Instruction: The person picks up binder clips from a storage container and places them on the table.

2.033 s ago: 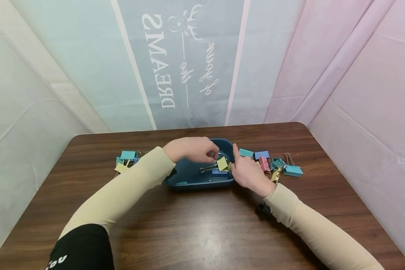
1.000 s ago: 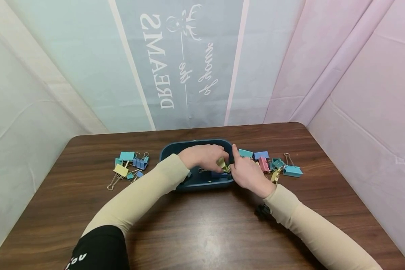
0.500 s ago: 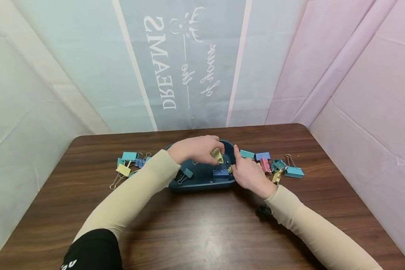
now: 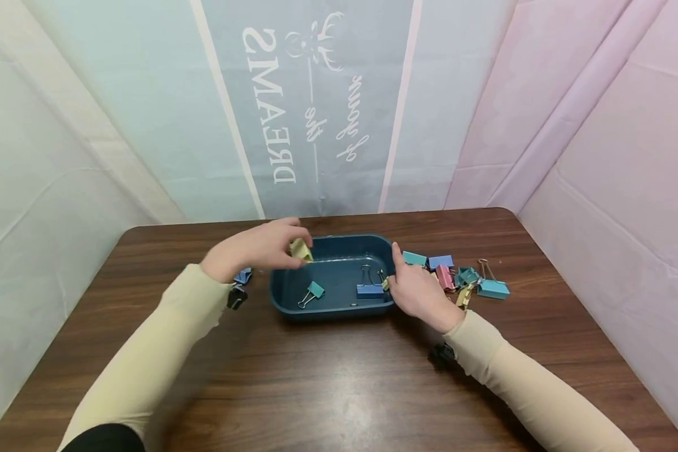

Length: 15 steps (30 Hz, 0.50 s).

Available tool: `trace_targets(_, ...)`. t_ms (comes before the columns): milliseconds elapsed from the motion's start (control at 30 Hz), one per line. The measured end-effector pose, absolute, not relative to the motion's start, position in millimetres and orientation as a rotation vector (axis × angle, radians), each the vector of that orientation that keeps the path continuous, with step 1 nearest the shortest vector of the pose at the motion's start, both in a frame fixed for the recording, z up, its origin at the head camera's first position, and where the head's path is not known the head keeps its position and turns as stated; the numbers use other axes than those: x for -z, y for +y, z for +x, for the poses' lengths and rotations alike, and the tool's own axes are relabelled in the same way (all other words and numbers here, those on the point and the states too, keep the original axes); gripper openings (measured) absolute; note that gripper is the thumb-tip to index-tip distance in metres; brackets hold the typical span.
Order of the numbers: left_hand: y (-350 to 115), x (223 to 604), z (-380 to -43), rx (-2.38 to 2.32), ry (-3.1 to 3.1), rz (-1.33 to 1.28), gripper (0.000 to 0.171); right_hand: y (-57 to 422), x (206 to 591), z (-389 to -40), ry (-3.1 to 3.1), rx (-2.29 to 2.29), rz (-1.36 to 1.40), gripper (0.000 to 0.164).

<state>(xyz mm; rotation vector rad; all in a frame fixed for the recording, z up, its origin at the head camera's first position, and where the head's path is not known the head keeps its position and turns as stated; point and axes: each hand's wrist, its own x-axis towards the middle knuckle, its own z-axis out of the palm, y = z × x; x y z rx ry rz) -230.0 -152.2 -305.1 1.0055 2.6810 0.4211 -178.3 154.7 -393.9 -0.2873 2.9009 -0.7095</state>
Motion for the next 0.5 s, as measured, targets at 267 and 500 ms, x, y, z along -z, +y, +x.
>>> trace_targets(267,-222.6,307.7,-222.6,-0.457,2.762,0.862,0.033,155.5,394.4,-178.5,2.899,0.714,-0.296,0.072)
trace_targets(500,-264.6,324.9,-215.3,-0.425,2.758,0.710,0.034,156.2,393.8,-178.4,2.891,0.729,-0.299,0.072)
